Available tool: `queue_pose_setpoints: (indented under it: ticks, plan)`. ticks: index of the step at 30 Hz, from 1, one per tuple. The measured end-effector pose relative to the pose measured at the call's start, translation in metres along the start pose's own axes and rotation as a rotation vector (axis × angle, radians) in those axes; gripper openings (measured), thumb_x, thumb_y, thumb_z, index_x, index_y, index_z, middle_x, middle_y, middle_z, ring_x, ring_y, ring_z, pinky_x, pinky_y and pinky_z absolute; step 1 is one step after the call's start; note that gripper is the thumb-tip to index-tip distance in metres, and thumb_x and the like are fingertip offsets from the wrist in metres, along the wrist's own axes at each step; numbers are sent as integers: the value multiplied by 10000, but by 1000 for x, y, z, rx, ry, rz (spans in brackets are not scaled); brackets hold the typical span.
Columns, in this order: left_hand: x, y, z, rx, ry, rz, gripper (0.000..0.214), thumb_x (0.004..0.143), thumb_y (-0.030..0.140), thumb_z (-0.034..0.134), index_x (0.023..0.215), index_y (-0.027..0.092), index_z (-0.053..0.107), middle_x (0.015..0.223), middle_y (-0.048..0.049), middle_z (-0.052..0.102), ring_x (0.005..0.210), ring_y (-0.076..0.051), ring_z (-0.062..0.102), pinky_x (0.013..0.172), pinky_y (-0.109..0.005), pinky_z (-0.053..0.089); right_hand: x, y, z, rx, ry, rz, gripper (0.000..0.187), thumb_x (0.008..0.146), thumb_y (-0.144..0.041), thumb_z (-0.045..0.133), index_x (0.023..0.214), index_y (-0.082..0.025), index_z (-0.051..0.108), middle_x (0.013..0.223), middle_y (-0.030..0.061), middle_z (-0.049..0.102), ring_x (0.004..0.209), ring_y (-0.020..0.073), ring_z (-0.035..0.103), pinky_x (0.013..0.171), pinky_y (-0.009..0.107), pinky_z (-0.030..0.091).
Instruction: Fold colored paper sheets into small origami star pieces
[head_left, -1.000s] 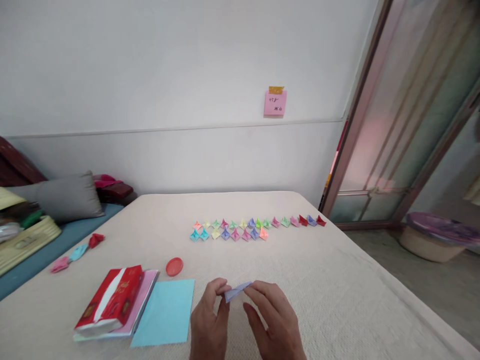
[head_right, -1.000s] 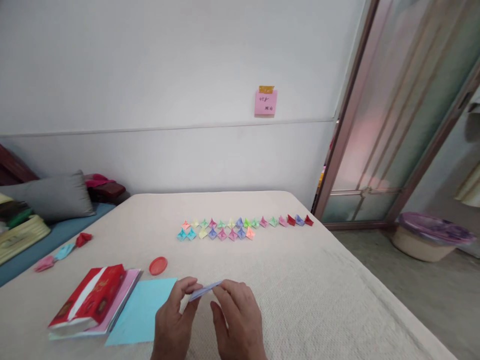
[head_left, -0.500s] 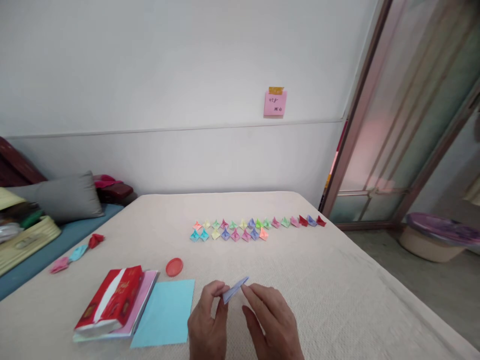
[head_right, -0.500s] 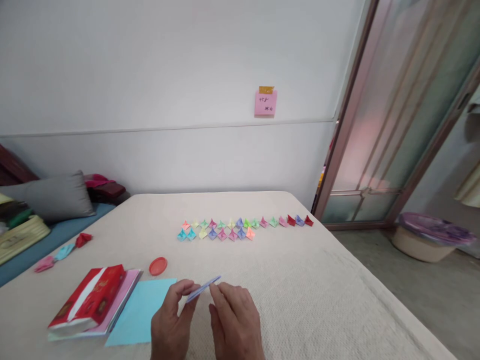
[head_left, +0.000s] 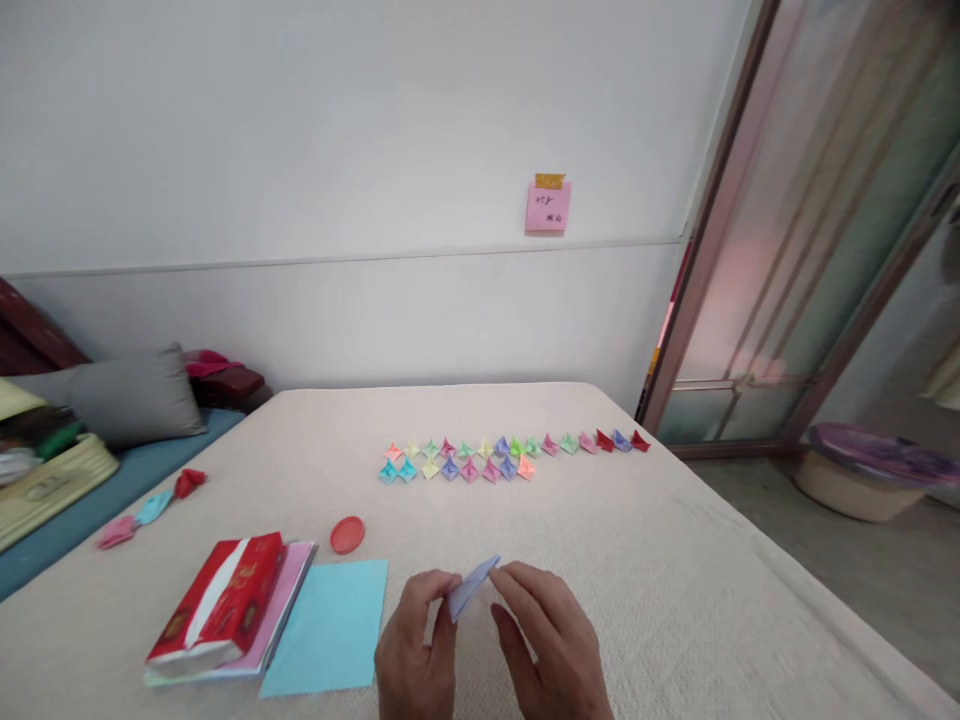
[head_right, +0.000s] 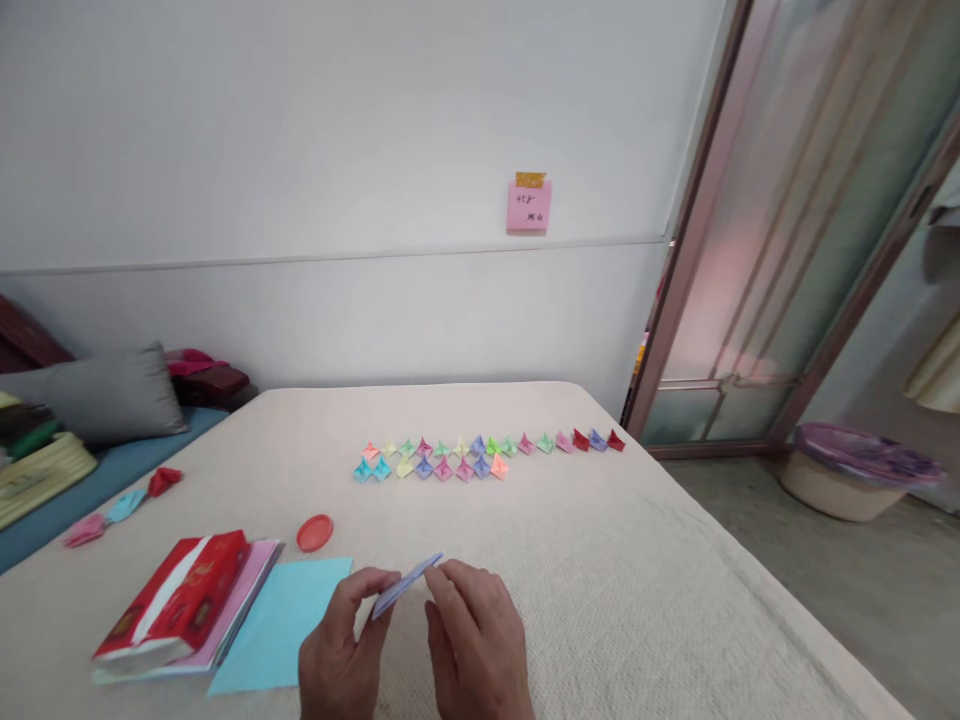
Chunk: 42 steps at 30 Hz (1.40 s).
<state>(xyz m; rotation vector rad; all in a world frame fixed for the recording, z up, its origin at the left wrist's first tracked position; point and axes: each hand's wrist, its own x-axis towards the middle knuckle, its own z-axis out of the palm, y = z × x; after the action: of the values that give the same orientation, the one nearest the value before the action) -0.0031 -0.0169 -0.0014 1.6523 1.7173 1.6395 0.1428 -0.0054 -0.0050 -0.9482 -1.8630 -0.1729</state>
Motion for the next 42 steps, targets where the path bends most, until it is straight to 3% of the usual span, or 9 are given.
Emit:
queue_pose_setpoints:
  ticks: [13,23,33,38,42]
  plan:
    - [-3,-4,0,-37,-40,103,205,888,345,457,875,240,632,841,-35,708,794,-186,663,700,-266,526,2,-1,-1,-22,44,23,237,829,-86,496,1027,-175,591,945,112,677,840,221,641,666,350,546]
    - [-3,-10,2,-65,-59,146,168,881,307,478,868,246,634,813,-16,701,770,-169,663,692,-243,522,7,-6,-5,108,-7,105,169,841,-84,489,884,-206,598,806,63,657,710,188,616,593,303,509]
    - [-2,-5,1,-40,-109,165,234,894,383,450,871,243,636,796,-27,693,730,-168,657,665,-244,525,6,-7,-3,173,-67,126,145,830,-89,478,912,-205,506,807,61,645,643,174,592,536,276,497]
    - [-3,-7,1,-38,-153,181,209,902,347,446,879,244,627,794,-27,680,736,-164,643,671,-241,514,5,-7,-5,235,-61,225,127,863,-111,462,911,-219,508,727,8,611,601,145,576,535,243,478]
    - [-3,-9,3,-54,-188,180,193,902,329,446,892,246,620,802,-27,675,742,-164,634,662,-240,512,7,-6,-5,312,-18,221,142,882,-110,455,857,-221,540,720,6,587,639,143,566,555,235,465]
